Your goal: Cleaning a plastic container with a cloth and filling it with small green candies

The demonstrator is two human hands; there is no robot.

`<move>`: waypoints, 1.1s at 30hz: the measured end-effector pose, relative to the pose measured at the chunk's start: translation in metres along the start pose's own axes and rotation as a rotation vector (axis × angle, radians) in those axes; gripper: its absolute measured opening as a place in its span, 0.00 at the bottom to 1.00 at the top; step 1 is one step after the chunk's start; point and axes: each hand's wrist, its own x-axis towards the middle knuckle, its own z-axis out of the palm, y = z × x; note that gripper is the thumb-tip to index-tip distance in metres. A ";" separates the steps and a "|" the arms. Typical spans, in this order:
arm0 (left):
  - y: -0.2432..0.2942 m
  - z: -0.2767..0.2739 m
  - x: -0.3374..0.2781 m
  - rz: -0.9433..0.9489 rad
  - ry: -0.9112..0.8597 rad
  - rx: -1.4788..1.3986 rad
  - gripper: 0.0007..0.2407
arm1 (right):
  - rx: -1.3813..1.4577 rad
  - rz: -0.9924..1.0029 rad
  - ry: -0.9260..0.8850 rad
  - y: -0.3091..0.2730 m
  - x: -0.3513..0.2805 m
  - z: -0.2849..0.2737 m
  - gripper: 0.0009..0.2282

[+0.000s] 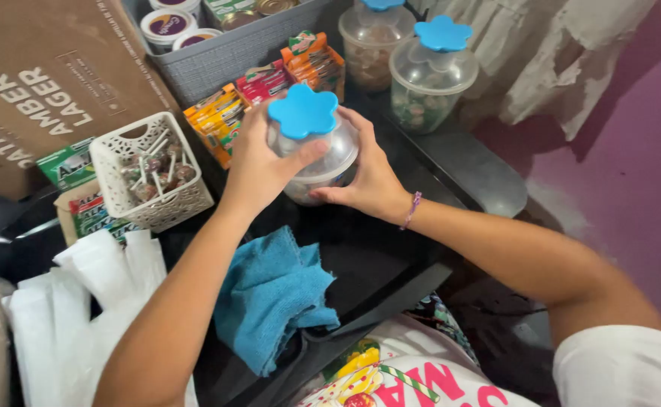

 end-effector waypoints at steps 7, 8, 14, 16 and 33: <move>0.005 0.001 -0.002 0.097 -0.425 -0.237 0.40 | -0.179 -0.217 0.149 -0.035 -0.038 -0.100 0.47; 0.003 0.004 -0.005 -0.041 -0.698 0.116 0.46 | -0.186 -0.244 0.192 -0.033 -0.047 -0.117 0.44; 0.015 0.018 -0.016 -0.236 -1.258 0.734 0.50 | -0.252 -0.068 0.305 -0.001 -0.087 -0.175 0.45; 0.022 0.018 -0.016 -0.235 -1.253 0.795 0.51 | -0.211 0.013 0.328 0.014 -0.091 -0.181 0.50; 0.087 -0.012 -0.005 -0.280 -1.415 0.747 0.40 | -0.207 -0.015 0.305 0.042 -0.105 -0.195 0.54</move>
